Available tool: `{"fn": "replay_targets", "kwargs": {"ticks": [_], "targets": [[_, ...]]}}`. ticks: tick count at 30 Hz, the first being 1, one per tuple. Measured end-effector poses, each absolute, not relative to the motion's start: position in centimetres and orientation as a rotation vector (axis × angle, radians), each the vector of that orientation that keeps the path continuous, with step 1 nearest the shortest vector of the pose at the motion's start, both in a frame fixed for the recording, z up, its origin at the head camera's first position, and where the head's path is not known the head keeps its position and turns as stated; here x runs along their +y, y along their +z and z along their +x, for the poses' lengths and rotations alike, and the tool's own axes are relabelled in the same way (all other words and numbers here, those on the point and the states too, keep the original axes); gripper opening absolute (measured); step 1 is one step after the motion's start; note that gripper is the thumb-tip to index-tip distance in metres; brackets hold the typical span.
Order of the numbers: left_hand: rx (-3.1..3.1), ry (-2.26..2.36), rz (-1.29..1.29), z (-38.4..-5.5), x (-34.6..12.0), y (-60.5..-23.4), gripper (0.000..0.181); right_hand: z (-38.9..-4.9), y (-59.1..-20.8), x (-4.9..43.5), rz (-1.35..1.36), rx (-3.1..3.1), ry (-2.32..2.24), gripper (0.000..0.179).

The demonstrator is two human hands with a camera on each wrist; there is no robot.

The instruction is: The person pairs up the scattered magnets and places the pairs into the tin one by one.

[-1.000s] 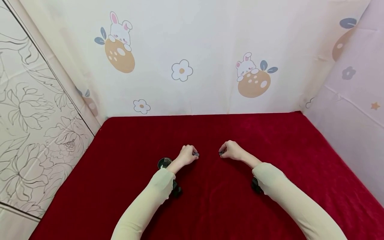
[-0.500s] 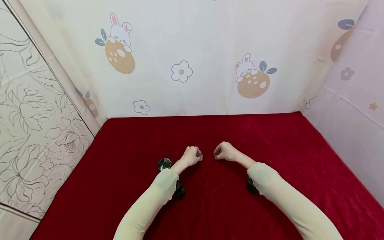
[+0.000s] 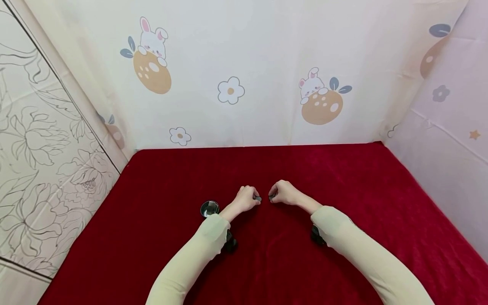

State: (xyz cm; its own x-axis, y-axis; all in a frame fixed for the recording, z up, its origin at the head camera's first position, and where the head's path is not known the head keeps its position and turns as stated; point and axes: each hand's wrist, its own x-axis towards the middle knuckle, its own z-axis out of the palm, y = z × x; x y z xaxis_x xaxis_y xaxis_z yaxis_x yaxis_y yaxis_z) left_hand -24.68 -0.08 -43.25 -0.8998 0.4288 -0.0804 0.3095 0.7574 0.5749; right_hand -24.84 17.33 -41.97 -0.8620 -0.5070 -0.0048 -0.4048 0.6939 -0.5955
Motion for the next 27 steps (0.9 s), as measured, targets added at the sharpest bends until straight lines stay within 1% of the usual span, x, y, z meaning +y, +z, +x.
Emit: {"fn": "replay_targets", "kwargs": {"ticks": [16, 27], "targets": [[2.733, 0.818, 0.573, -24.6, 0.5, -43.2, 0.017, -24.9, -42.3, 16.1, -0.768, 2.725, -0.903, 0.016], [2.715, 0.829, 0.573, -24.6, 0.4, -43.3, 0.016, -24.8, -42.3, 15.8, -0.739, 2.713, -0.903, 0.015]]}}
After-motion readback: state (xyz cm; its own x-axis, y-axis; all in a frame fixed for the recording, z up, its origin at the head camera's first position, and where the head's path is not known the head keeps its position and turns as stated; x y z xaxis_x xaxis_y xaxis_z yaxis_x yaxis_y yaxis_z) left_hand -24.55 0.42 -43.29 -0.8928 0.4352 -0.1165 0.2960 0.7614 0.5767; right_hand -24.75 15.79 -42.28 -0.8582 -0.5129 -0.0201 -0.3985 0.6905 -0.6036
